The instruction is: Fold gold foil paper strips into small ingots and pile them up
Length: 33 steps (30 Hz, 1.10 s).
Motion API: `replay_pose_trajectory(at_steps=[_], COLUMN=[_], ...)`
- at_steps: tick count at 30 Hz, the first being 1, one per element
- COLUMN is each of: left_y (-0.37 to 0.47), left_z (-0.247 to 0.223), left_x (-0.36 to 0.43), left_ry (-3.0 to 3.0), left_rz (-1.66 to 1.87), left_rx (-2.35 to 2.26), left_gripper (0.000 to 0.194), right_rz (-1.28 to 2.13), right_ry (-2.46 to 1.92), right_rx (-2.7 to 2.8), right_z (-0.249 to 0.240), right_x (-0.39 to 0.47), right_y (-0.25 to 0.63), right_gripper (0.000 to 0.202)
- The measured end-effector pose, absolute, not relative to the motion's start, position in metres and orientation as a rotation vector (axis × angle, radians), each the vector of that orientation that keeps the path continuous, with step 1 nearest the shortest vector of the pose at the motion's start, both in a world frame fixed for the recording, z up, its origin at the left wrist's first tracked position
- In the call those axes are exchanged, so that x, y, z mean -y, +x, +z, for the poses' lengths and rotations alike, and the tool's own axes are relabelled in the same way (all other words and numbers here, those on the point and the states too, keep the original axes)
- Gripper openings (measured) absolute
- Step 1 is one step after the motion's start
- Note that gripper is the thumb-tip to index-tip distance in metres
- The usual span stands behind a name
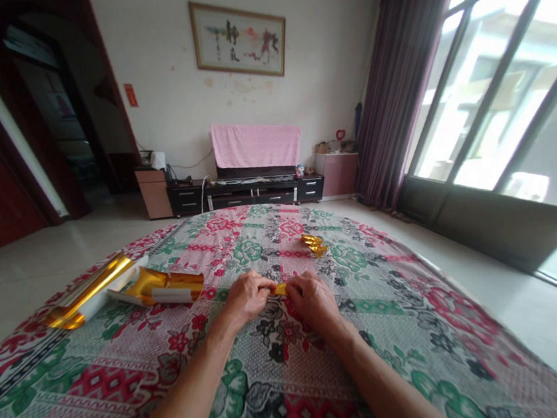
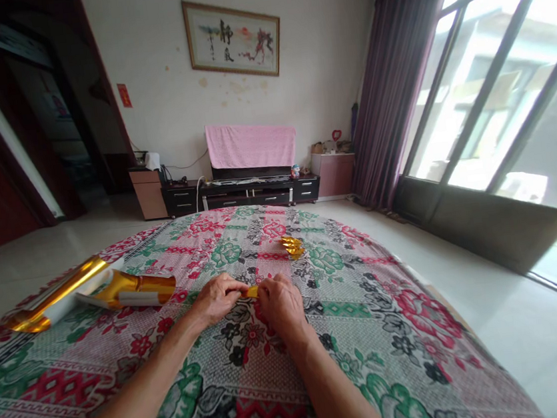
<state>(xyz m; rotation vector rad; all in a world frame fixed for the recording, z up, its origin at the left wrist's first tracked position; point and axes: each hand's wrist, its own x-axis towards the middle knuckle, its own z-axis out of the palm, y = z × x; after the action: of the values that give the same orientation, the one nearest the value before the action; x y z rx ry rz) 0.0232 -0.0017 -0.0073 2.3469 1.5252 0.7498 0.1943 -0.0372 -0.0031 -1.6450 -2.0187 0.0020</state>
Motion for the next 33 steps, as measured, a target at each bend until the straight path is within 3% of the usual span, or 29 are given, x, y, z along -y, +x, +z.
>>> replay_pose_trajectory(at_steps=[9,17,33], left_y=[0.022,0.034,0.035], left_z=[-0.001,-0.003,-0.004], left_x=[0.008,0.011,0.011], left_ry=[2.136,2.332,2.318], left_rz=[1.021,0.873,0.854], left_rx=[-1.517,-1.59,-1.632], left_gripper=[0.028,0.017,0.017], right_rz=[0.019,0.018,0.021], right_ry=[-1.653,-1.682,-1.657], right_rx=[2.006,2.011,1.909], right_z=[-0.002,0.003,-0.001], right_x=[0.038,0.041,0.04], right_y=[0.192,0.191,0.193], right_gripper=[0.026,0.027,0.021])
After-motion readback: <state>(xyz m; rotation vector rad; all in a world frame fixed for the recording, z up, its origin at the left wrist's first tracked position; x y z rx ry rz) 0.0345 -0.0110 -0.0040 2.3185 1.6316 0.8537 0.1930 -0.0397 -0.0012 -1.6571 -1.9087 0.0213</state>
